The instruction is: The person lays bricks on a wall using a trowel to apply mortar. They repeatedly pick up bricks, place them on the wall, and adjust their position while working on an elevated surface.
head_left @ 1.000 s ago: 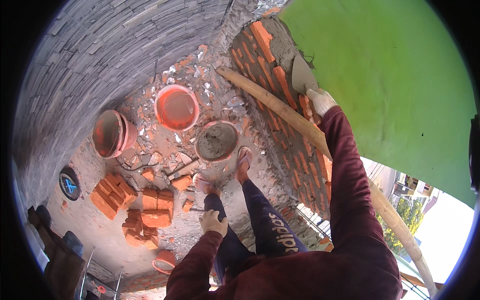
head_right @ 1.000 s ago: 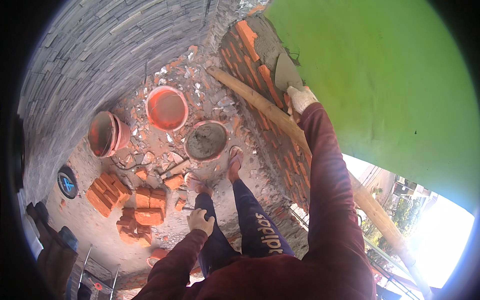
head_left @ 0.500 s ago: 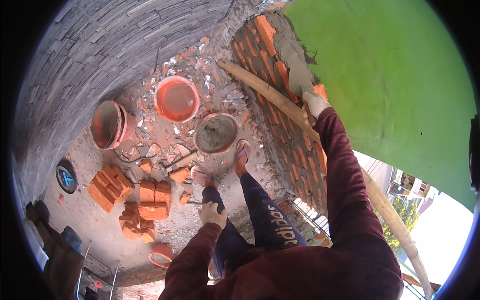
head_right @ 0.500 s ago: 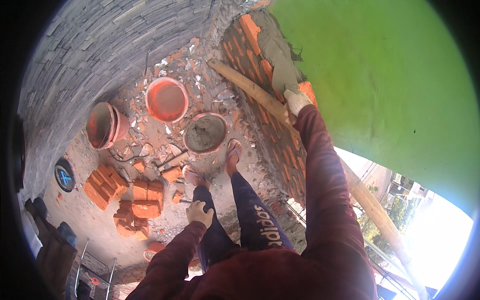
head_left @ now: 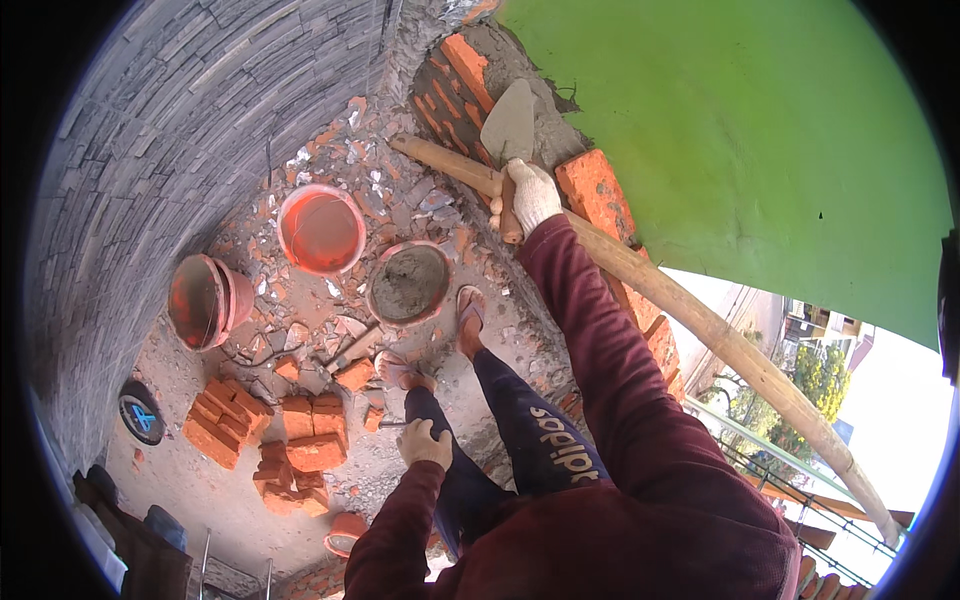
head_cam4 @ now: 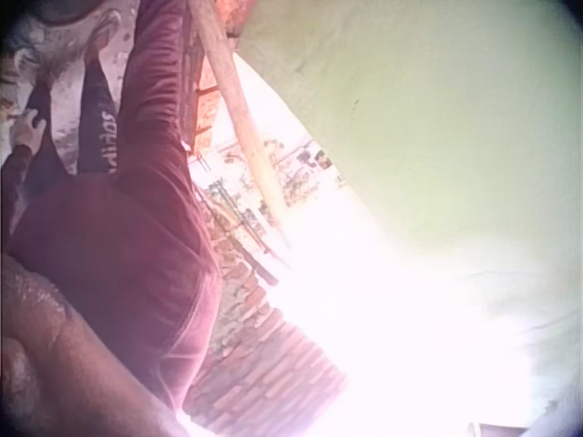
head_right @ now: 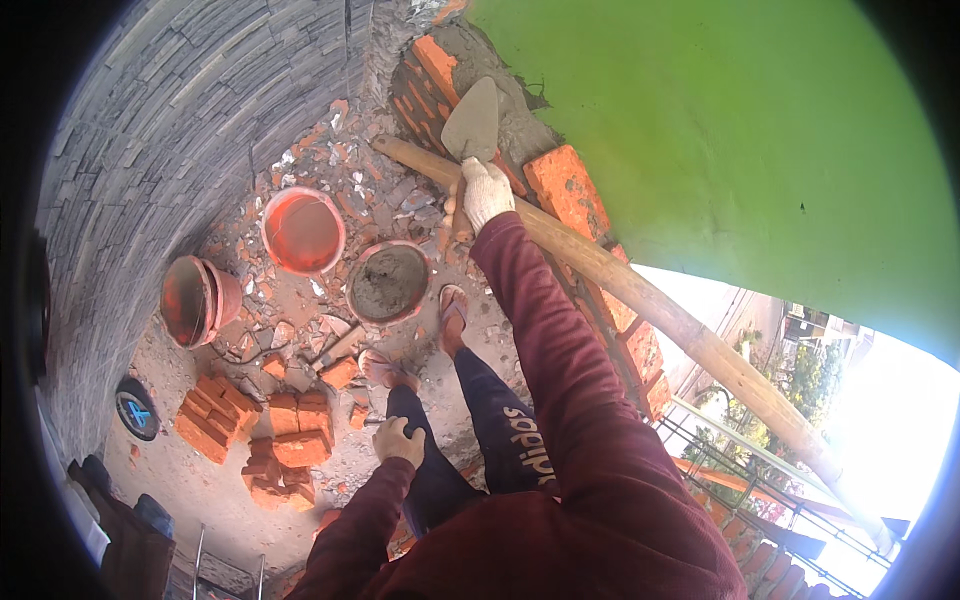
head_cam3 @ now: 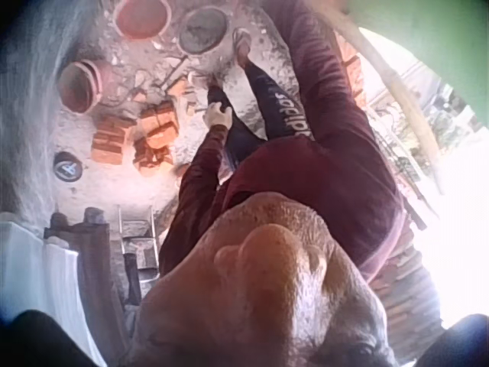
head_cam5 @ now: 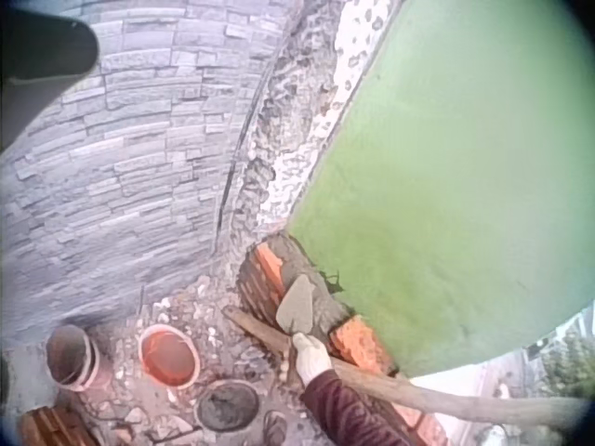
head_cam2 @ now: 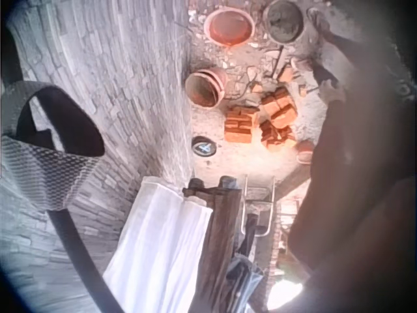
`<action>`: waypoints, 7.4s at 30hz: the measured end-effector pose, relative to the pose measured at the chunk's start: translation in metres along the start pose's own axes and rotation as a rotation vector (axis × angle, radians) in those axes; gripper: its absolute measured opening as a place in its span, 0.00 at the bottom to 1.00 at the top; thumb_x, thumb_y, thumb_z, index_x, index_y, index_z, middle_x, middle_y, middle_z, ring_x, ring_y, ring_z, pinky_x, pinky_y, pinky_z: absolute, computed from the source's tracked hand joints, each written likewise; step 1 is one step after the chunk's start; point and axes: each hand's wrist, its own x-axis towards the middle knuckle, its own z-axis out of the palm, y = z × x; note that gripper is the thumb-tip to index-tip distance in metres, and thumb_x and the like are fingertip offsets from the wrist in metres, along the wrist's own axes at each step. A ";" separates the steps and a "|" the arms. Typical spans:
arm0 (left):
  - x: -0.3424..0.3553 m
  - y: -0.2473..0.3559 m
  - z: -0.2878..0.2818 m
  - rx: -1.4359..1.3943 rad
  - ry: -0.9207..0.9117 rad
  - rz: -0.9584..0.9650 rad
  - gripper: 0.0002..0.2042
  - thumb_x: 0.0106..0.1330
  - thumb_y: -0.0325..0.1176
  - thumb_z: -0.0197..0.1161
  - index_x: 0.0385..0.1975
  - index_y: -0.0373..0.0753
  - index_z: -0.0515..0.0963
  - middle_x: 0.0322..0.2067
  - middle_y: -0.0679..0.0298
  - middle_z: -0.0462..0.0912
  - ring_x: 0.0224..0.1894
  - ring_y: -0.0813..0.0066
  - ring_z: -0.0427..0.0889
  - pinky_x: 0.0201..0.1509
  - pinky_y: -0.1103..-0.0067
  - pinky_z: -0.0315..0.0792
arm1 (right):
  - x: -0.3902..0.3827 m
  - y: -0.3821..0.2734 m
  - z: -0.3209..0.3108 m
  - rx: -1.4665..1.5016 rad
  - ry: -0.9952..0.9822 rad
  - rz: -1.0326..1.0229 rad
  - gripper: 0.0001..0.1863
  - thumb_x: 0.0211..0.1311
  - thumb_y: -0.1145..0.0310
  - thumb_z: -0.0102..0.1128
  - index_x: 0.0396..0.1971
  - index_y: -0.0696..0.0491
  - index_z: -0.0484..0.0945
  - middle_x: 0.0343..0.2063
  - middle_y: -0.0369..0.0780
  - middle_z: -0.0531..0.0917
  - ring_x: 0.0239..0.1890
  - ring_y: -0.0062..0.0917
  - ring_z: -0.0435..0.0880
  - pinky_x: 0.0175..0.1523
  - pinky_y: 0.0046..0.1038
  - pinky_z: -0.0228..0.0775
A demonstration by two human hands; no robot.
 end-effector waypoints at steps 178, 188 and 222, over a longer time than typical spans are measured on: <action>-0.151 0.045 -0.056 -1.047 0.371 -0.539 0.25 0.72 0.43 0.63 0.61 0.29 0.77 0.56 0.54 0.83 0.59 0.66 0.80 0.66 0.73 0.70 | -0.051 -0.190 -0.219 -1.844 -0.203 -0.285 0.14 0.63 0.66 0.57 0.46 0.55 0.80 0.44 0.53 0.87 0.51 0.48 0.85 0.56 0.46 0.78; -0.131 0.054 -0.082 -1.035 0.368 -0.447 0.26 0.72 0.44 0.63 0.61 0.29 0.77 0.57 0.54 0.83 0.60 0.65 0.79 0.67 0.72 0.69 | 0.005 -0.239 -0.110 -2.017 -0.291 -0.271 0.18 0.59 0.70 0.59 0.48 0.55 0.87 0.51 0.51 0.86 0.56 0.46 0.85 0.61 0.42 0.78; -0.134 0.025 -0.077 -1.073 0.251 -0.564 0.25 0.74 0.44 0.61 0.61 0.29 0.77 0.57 0.54 0.82 0.61 0.66 0.78 0.68 0.72 0.68 | 0.005 -0.097 -0.072 0.672 -0.088 0.597 0.12 0.73 0.61 0.50 0.40 0.55 0.68 0.24 0.41 0.74 0.22 0.33 0.75 0.26 0.39 0.73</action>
